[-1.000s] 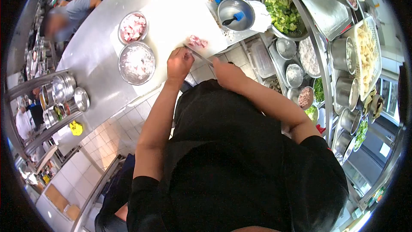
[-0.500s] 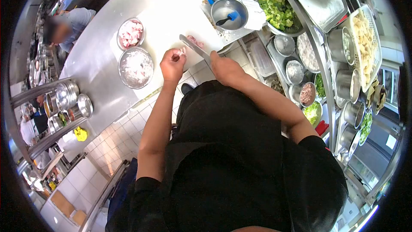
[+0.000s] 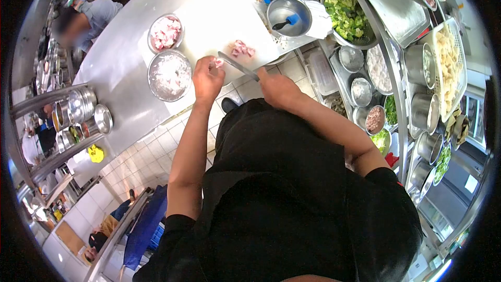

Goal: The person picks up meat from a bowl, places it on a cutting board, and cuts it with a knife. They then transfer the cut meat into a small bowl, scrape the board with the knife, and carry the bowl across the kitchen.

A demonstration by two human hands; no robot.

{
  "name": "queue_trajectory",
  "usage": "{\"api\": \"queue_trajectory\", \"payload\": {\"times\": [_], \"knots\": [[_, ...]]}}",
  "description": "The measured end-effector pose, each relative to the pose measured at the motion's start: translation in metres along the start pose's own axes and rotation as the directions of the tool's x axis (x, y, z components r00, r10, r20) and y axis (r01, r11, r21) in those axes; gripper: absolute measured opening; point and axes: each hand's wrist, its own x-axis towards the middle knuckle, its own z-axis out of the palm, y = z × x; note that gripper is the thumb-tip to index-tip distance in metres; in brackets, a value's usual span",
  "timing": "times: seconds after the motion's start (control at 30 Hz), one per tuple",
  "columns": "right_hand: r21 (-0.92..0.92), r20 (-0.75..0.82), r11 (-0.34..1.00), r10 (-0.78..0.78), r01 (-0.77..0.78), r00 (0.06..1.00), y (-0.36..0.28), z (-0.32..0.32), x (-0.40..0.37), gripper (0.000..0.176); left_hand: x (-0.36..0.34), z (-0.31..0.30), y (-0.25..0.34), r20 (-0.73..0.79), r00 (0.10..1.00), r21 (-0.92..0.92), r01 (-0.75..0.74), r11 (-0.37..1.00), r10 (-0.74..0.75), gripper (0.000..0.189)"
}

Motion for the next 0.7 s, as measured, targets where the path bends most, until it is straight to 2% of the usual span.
{"api": "queue_trajectory", "payload": {"times": [0.03,0.1,0.2,0.33,0.47,0.53,0.7], "knots": [[0.006,-0.004,1.0,-0.027,0.027,1.0,0.001,0.003,0.002,0.027,0.001,0.0,-0.004,-0.001,1.0,-0.001,0.001,1.0,-0.001,0.022],[0.006,-0.011,0.999,-0.05,0.05,0.999,0.001,0.006,0.006,0.027,0.003,-0.003,-0.011,0.108,0.986,0.029,-0.133,0.991,0.129,0.017],[0.008,0.0,0.999,-0.054,0.054,0.999,-0.006,0.005,0.009,0.026,0.005,-0.004,-0.014,0.158,0.983,0.082,-0.103,0.991,0.09,0.016],[0.013,0.018,0.998,-0.054,0.054,0.998,-0.012,0.005,0.014,0.026,0.003,-0.001,-0.015,0.133,0.989,0.055,-0.065,0.996,0.057,0.015],[-0.025,0.038,0.999,-0.039,0.04,0.998,-0.019,0.004,0.017,0.026,0.003,0.003,-0.015,0.119,0.989,0.054,-0.1,0.994,0.093,0.013],[0.011,-0.033,0.994,-0.111,0.111,0.993,-0.017,0.012,0.026,0.019,0.002,0.002,-0.013,0.114,0.989,0.047,-0.098,0.994,0.092,0.012],[0.046,-0.077,0.987,-0.148,0.151,0.986,-0.014,0.038,0.056,0.019,0.002,0.004,-0.013,0.103,0.987,0.011,-0.128,0.992,0.126,0.006]]}}
